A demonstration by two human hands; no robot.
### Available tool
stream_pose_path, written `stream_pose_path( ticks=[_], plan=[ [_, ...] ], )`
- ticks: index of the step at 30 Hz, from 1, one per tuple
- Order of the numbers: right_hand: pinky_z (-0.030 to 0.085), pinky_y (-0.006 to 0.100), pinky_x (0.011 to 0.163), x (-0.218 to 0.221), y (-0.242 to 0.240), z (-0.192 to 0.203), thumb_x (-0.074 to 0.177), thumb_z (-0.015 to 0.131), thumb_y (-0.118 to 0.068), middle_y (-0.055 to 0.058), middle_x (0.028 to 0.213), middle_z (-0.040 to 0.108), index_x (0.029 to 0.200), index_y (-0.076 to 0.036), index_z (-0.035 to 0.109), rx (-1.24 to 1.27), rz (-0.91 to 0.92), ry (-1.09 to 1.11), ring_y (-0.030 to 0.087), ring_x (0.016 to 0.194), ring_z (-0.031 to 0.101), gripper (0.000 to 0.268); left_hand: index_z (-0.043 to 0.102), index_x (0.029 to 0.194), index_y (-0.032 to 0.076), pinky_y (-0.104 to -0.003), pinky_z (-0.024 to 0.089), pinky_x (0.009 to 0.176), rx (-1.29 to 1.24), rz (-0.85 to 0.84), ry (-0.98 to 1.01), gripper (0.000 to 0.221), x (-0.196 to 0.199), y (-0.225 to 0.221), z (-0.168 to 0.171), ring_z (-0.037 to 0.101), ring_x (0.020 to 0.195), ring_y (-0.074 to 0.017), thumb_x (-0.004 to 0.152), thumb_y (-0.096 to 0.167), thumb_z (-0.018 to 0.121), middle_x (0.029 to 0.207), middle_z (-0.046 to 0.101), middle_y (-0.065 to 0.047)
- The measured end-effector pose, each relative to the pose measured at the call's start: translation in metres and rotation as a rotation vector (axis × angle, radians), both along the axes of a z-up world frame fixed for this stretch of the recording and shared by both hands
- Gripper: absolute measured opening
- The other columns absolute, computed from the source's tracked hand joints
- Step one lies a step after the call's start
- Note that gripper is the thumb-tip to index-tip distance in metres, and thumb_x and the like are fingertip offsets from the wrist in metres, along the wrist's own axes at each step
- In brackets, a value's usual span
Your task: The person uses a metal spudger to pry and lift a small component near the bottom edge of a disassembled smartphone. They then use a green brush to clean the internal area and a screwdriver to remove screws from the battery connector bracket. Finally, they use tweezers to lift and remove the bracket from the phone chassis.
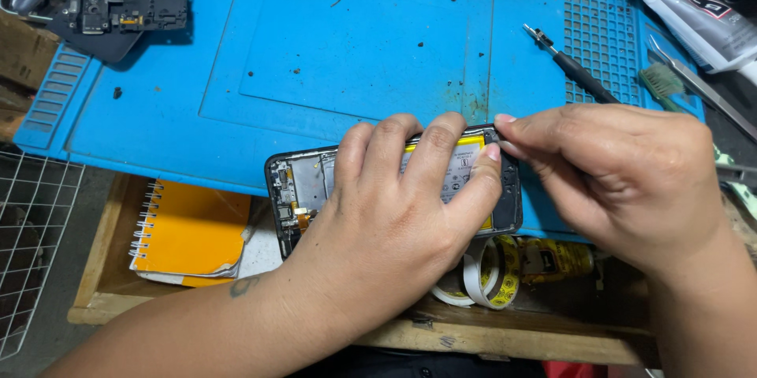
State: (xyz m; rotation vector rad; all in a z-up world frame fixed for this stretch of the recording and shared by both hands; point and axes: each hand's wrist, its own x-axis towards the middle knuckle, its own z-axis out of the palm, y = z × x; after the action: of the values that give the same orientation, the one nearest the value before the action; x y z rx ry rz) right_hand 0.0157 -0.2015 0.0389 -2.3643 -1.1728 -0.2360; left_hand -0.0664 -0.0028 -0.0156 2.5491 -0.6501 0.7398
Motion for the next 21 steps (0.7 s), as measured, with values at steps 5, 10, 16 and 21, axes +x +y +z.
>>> stream_pose_path(
  ticks=[5, 10, 16, 21],
  plan=[
    [0.058, 0.026, 0.077, -0.004, -0.009, 0.001, 0.092, 0.072, 0.006, 0.013, 0.098, 0.075, 0.107, 0.002, 0.072, 0.148, -0.179, 0.086, 0.019, 0.085, 0.074, 0.015, 0.065, 0.129, 0.008, -0.051, 0.044, 0.101, 0.033, -0.102, 0.033, 0.041, 0.006, 0.009, 0.007, 0.057, 0.116, -0.0363, 0.09, 0.021, 0.068, 0.134, 0.06, -0.017],
    [0.058, 0.026, 0.082, -0.008, -0.026, 0.002, 0.09, 0.072, 0.004, 0.008, 0.097, 0.074, 0.102, 0.0, 0.071, 0.153, -0.103, 0.21, 0.014, 0.089, 0.073, 0.013, 0.064, 0.133, 0.012, -0.049, 0.043, 0.102, 0.04, -0.332, 0.137, 0.075, 0.014, 0.034, 0.015, 0.056, 0.117, -0.0347, 0.063, 0.03, 0.083, 0.134, 0.059, -0.013],
    [0.055, 0.026, 0.072, -0.01, -0.026, -0.008, 0.08, 0.074, 0.005, 0.006, 0.095, 0.07, 0.102, -0.005, 0.074, 0.023, -0.076, 0.137, 0.016, 0.082, 0.071, 0.024, 0.063, 0.133, 0.012, -0.048, 0.041, 0.107, 0.043, -0.409, 0.194, 0.079, 0.018, 0.045, 0.021, 0.053, 0.126, -0.0326, 0.06, 0.03, 0.086, 0.136, 0.059, -0.01],
    [0.053, 0.028, 0.068, -0.008, -0.019, -0.018, 0.083, 0.075, 0.004, 0.008, 0.092, 0.068, 0.102, -0.004, 0.074, 0.002, -0.066, 0.088, 0.019, 0.079, 0.068, 0.021, 0.064, 0.129, 0.012, -0.048, 0.042, 0.106, -0.01, -0.449, 0.237, 0.078, 0.019, 0.047, 0.024, 0.053, 0.126, -0.0338, 0.057, 0.028, 0.085, 0.134, 0.061, -0.008]
  ],
)
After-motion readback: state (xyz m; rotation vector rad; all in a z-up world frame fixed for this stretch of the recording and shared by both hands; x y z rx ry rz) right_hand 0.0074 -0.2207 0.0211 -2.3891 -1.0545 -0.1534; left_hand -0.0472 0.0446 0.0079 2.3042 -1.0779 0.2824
